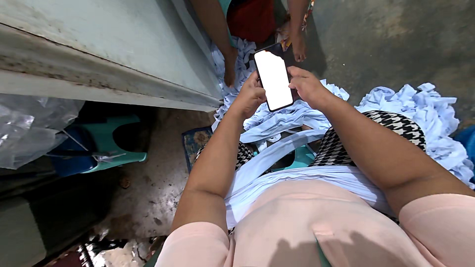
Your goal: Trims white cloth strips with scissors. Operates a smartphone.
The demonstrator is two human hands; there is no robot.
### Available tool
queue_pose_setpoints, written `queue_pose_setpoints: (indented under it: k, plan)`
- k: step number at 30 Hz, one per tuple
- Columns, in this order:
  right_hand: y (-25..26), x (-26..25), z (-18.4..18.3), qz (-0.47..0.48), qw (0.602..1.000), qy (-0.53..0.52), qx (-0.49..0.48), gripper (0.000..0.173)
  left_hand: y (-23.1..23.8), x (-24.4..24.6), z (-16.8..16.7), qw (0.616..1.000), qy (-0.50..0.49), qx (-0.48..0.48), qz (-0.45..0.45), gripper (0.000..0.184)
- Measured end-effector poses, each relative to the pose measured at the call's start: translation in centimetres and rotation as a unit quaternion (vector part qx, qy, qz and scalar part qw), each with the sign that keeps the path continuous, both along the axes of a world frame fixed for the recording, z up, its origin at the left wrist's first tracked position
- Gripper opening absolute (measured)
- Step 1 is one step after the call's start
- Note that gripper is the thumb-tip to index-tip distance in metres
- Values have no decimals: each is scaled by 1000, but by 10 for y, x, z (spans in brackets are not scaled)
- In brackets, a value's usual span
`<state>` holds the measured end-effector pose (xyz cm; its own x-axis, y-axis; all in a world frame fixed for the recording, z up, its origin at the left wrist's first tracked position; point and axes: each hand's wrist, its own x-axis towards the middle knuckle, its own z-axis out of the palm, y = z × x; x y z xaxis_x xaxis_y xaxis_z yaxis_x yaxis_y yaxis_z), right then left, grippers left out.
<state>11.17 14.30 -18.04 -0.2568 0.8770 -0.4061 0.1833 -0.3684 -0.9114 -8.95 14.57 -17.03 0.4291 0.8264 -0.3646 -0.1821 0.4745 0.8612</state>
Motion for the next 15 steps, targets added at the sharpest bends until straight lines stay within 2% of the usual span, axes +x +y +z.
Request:
queue_pose_setpoints:
  k: [8,12,15]
  plan:
    - [-2,-4,-2,18,1000,-24,-1,45,0,1,1,1000,-4,-9,-2,67]
    - [-4,-7,-9,48,995,-83,40,78,0,2,0,1000,-8,-10,-11,68]
    - [-7,-9,-12,47,994,-90,48,88,0,1,-2,1000,-7,-5,-17,67]
